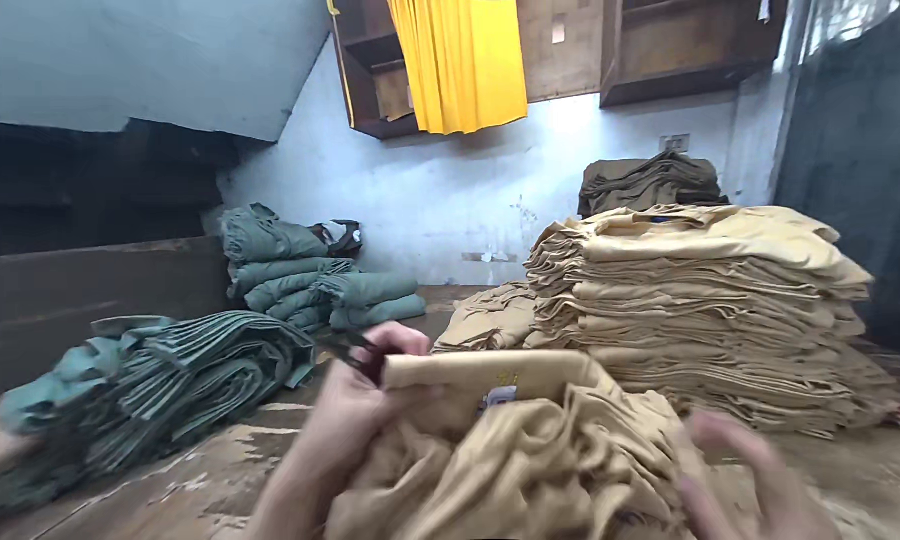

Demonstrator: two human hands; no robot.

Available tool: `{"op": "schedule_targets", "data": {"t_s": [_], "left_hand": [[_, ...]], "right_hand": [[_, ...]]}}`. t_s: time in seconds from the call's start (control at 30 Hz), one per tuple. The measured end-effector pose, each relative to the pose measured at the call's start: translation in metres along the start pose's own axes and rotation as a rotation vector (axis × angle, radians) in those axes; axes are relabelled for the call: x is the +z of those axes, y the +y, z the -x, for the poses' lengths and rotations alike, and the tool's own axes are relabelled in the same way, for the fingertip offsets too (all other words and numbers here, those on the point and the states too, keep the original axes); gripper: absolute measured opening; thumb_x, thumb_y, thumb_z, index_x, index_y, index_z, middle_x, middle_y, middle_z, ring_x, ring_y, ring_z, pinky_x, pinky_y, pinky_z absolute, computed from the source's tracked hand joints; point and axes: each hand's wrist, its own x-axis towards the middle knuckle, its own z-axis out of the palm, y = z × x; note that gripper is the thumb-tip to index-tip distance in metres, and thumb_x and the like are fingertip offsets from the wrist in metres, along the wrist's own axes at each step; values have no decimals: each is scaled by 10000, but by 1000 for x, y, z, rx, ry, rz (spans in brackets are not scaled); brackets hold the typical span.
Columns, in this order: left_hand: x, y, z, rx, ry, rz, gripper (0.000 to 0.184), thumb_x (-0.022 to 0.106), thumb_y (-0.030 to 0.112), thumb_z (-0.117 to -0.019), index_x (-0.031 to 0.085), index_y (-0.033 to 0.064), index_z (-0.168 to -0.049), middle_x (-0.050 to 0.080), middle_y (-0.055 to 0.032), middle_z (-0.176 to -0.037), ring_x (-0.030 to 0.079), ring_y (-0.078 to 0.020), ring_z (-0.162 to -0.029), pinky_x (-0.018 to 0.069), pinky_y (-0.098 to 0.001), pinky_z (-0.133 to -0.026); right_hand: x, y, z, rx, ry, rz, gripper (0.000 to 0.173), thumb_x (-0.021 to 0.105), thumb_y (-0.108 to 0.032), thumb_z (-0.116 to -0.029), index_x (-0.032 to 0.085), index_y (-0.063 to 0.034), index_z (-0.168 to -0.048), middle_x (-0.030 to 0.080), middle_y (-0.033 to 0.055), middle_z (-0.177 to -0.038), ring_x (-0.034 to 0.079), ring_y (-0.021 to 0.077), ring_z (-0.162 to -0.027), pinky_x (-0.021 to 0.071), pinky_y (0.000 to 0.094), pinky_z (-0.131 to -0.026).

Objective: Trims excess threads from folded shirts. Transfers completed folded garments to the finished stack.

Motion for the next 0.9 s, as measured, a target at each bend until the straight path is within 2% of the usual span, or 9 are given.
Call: {"op": "schedule_targets", "data": {"t_s": [0.07,0.13,0.2,0.4,0.53,0.63,0.7,0.77,0.9], "left_hand": [[-8,29,-13,49,33,111,346,857,127,-721,680,243,-995,694,20,-976,677,-80,-843,599,-248,-696],[-21,28,-21,-47,82,121,291,813,123,-772,672,217,-1009,722,-3,-986,699,-81,-822,609,-255,-664],[-36,14,-31,-243,113,112,211,740,77,-799,691,141,-994,755,-53,-890,715,-115,-742,606,-291,-629],[4,44,-29,-709,384,426,197,659,22,-882,660,-20,-1075,726,-197,-942,731,-256,-838,621,-426,-733],[103,72,-5,-651,301,608,220,666,204,-985,664,20,-1107,722,-109,-880,711,-170,-771,620,-364,-713],[117,39,16,-650,-117,608,419,598,441,-1011,698,94,-1224,683,-2,-869,517,-6,-601,475,-187,-575],[96,22,24,-645,-213,476,322,624,372,-1011,733,94,-1132,667,7,-758,410,13,-461,343,-156,-417],[70,15,30,-558,-194,166,188,687,245,-976,750,84,-1049,652,9,-691,463,-19,-478,365,-184,-430],[34,20,34,-77,-126,-201,163,845,247,-844,729,135,-863,670,58,-727,589,-20,-600,505,-206,-538]], "right_hand": [[-4,52,-60,213,30,-70,918,772,-497,-879,372,-18,-1552,623,137,-1387,608,239,-1268,514,500,-1062],[-5,87,-80,437,-81,-377,729,856,-469,-769,590,-112,-1346,747,10,-1135,722,122,-1034,618,374,-918],[-4,93,-85,543,-167,-620,514,846,-342,-775,666,-68,-1171,769,57,-992,754,164,-906,645,376,-844],[6,35,-129,546,116,-88,273,818,-314,-876,749,-99,-1030,759,63,-895,738,200,-834,611,495,-802],[47,-60,-90,415,101,-120,661,694,-517,-933,600,-8,-1344,688,169,-1206,683,266,-1105,574,495,-950],[83,-83,-33,281,181,31,1099,827,-629,-752,415,141,-1419,532,334,-1393,581,404,-1269,518,536,-1050],[88,-66,-13,198,279,102,869,906,-376,-711,517,131,-1299,693,262,-1153,728,302,-1010,619,461,-862],[78,-57,-10,105,253,-22,655,895,-197,-748,572,94,-1238,747,150,-1014,750,162,-880,640,360,-796],[66,-77,-43,-159,198,-552,572,847,-71,-807,556,-88,-1299,713,-65,-1164,677,-4,-1068,600,242,-947]]}}
